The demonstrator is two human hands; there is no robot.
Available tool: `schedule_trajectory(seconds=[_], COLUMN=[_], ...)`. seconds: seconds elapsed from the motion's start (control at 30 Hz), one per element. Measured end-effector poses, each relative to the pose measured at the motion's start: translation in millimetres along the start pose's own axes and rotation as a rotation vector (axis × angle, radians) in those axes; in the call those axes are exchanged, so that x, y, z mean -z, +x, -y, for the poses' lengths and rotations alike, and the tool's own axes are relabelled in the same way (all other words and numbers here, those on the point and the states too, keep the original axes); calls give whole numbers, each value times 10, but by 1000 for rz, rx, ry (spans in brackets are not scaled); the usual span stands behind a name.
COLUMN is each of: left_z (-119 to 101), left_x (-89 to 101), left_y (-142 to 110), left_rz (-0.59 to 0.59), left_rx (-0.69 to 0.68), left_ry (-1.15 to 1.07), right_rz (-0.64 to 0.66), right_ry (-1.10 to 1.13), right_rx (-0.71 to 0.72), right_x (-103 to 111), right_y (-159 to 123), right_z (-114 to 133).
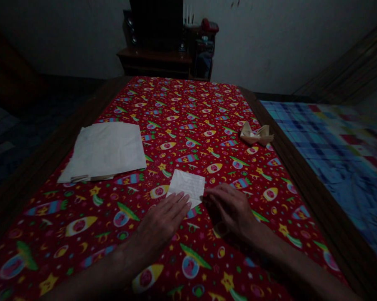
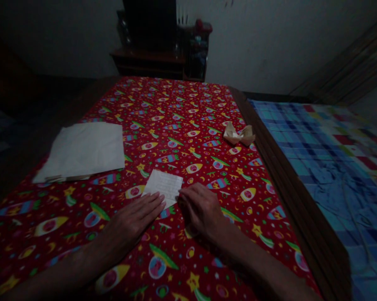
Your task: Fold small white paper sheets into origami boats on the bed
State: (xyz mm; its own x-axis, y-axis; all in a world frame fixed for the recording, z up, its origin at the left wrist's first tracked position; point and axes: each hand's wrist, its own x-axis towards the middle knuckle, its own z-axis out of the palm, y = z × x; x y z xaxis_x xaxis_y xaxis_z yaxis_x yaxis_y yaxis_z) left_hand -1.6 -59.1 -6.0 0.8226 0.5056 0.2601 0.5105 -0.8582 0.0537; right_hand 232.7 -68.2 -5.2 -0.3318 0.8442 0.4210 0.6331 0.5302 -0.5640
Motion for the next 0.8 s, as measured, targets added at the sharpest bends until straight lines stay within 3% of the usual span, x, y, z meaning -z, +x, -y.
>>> schedule_trajectory(seconds=[0.1,0.33,0.6,0.8], left_z=[-2,6,2,-48], left_x=[-9,6,90,60], left_y=[2,-24,-69,6], left_rz=[-19,-35,-43,-147], left_rx=[-8,-14,17,90], left_ry=[27,91,10,-22], right_rz=[174,341,260,206], right_ry=[-307,-563,-566,-391], right_rx=[160,194,148,111], right_x=[-38,-85,-38,-68], right_y=[-199,-216,-176,-66], right_z=[34,61,97,33])
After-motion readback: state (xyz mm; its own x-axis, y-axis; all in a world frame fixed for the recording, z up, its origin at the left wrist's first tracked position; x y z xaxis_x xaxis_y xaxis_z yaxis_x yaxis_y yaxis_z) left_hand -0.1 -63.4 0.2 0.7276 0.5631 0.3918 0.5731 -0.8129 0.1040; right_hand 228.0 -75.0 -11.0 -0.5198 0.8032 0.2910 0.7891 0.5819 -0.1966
